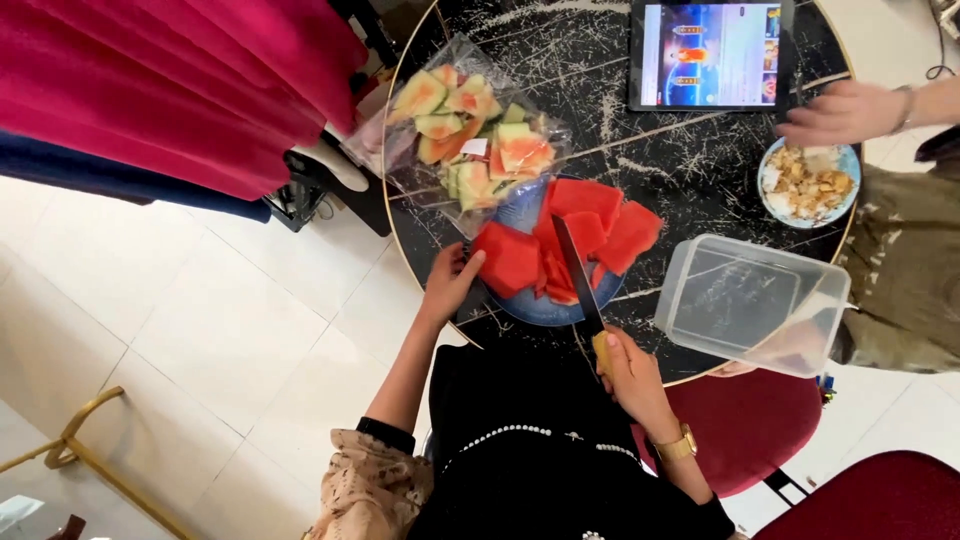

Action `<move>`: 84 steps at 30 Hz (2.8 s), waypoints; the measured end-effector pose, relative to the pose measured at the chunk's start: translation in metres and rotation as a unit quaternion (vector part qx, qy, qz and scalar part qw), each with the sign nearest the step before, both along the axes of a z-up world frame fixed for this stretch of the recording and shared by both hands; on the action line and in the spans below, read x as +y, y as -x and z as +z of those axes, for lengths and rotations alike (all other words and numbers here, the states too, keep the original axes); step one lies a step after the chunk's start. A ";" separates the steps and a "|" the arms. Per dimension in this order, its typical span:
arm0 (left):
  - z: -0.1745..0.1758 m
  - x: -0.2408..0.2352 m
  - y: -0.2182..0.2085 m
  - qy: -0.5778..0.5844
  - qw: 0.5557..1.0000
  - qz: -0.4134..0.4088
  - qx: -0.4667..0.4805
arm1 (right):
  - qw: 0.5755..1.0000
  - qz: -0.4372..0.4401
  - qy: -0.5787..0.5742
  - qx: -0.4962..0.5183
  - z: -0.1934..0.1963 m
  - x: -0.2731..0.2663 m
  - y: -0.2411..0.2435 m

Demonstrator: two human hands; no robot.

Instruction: A person is slicing watermelon on a round table and placing the pieces into a clear plastic container while a child watches.

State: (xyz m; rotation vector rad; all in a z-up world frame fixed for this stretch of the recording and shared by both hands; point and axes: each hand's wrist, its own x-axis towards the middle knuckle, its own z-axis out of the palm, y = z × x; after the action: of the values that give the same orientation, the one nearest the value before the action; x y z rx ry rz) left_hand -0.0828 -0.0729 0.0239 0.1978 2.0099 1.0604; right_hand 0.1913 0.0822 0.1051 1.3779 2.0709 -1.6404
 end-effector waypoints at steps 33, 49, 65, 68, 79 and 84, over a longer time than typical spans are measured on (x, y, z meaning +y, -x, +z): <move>0.052 0.033 0.013 0.098 0.985 -0.113 -0.088 | 0.997 -0.040 0.041 -0.058 0.048 -0.079 0.069; 0.043 0.026 0.019 0.067 0.981 -0.156 -0.092 | 0.993 0.020 0.050 -0.105 0.036 -0.067 0.089; 0.032 0.021 0.020 0.062 0.980 -0.172 -0.083 | 0.998 0.046 0.023 -0.048 -0.043 -0.072 0.090; 0.032 0.022 0.020 0.065 0.978 -0.180 -0.078 | 0.998 0.044 0.014 -0.040 -0.047 -0.069 0.095; 0.051 0.027 0.021 0.048 0.981 -0.180 -0.062 | 0.998 0.050 -0.036 -0.022 -0.036 -0.073 0.117; 0.038 0.026 0.019 0.061 0.978 -0.182 -0.078 | 0.995 0.059 -0.076 -0.029 -0.048 -0.077 0.118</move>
State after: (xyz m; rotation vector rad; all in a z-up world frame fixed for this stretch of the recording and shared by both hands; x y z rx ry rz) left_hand -0.1019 -0.0470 0.0624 0.3890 1.8035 0.6974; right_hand 0.0736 0.0052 0.0576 1.3000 2.2381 -1.4065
